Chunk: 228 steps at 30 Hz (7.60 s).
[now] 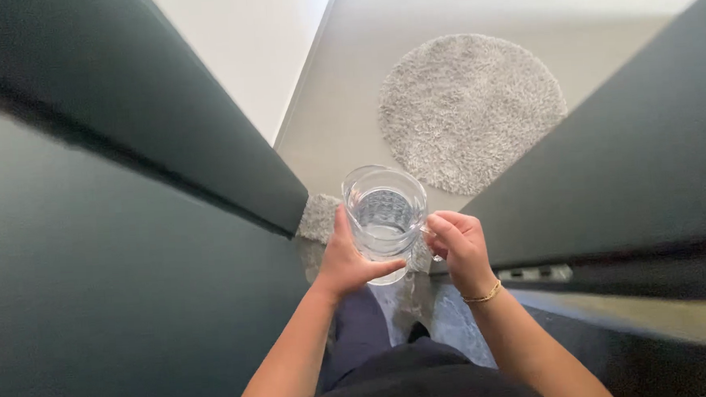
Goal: The person fills a glass pitcher with water from a bathroom tap, then walks to a hallway and pours the water into the soil of several potted plants lined up along the wall.
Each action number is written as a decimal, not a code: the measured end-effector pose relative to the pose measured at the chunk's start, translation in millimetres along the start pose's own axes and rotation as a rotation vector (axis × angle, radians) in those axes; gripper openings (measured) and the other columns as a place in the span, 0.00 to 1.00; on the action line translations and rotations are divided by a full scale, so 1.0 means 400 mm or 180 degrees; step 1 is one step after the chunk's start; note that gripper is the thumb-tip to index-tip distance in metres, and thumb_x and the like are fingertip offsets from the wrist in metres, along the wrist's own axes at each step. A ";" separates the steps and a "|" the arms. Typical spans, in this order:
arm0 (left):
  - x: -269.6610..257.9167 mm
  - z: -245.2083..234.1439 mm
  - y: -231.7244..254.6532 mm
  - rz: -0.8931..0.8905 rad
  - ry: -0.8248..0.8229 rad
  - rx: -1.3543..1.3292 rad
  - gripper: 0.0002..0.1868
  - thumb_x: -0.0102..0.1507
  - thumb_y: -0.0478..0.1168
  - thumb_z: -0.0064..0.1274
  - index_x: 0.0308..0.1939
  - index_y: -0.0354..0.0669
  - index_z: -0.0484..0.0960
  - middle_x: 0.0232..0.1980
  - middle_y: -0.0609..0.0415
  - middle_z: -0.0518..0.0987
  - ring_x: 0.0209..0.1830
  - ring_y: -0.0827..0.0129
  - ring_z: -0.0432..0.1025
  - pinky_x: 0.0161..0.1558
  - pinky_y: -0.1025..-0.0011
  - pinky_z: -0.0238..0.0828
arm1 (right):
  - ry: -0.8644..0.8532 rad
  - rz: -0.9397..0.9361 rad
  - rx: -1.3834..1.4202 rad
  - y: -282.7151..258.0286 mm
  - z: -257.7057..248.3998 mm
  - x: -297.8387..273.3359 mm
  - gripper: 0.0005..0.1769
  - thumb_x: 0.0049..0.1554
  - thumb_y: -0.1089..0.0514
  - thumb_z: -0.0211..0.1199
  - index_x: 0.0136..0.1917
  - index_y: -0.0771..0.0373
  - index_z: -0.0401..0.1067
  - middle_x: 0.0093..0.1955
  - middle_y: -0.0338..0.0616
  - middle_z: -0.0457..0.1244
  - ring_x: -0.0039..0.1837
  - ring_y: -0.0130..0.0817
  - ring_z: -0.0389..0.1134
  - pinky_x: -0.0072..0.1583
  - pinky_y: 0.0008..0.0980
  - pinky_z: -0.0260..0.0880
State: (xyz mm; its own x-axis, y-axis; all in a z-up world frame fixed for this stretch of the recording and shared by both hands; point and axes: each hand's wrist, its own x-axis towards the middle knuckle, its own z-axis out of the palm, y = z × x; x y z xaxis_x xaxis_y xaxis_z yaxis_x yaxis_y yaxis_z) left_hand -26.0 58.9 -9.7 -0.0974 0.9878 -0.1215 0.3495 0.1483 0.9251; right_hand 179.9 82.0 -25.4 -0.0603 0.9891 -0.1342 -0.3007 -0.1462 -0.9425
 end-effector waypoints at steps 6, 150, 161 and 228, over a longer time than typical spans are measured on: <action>0.219 -0.083 0.004 0.0429 -0.0428 -0.0136 0.70 0.32 0.50 0.82 0.71 0.39 0.58 0.66 0.30 0.73 0.68 0.37 0.67 0.69 0.46 0.65 | 0.0419 -0.0222 0.0119 0.025 0.085 0.154 0.15 0.59 0.58 0.59 0.31 0.60 0.66 0.23 0.36 0.50 0.26 0.18 0.48 0.31 0.19 0.54; 5.548 2.496 1.578 0.0751 -0.3091 0.0363 0.81 0.39 0.65 0.73 0.79 0.46 0.29 0.77 0.38 0.58 0.77 0.50 0.56 0.77 0.55 0.49 | 0.1761 -0.0384 0.0042 -1.455 -2.249 5.239 0.18 0.57 0.54 0.58 0.28 0.61 0.62 0.25 0.36 0.50 0.29 0.26 0.49 0.34 0.26 0.47; 5.971 2.738 1.853 -0.1042 -0.3490 -0.1368 0.58 0.44 0.59 0.67 0.73 0.45 0.59 0.69 0.41 0.72 0.67 0.47 0.69 0.64 0.50 0.67 | 0.2129 -0.0605 0.0052 -1.542 -2.480 5.661 0.23 0.60 0.51 0.61 0.28 0.61 0.63 0.25 0.35 0.49 0.30 0.24 0.45 0.34 0.25 0.43; 7.857 3.956 2.339 0.1591 -0.5740 0.1799 0.67 0.47 0.53 0.72 0.79 0.42 0.43 0.80 0.48 0.57 0.79 0.56 0.53 0.72 0.59 0.54 | 0.4966 -0.0746 0.0205 -1.833 -3.230 7.437 0.16 0.53 0.61 0.52 0.24 0.62 0.58 0.24 0.34 0.47 0.30 0.25 0.44 0.35 0.25 0.42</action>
State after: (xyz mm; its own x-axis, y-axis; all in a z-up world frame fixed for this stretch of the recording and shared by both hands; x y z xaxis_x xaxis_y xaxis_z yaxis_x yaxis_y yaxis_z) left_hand 1469.3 3377.6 -95.4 0.8718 -0.2301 -0.4325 0.2844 -0.4810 0.8293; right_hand 1450.8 3153.1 -129.2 0.9790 0.0258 -0.2020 -0.2030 0.0459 -0.9781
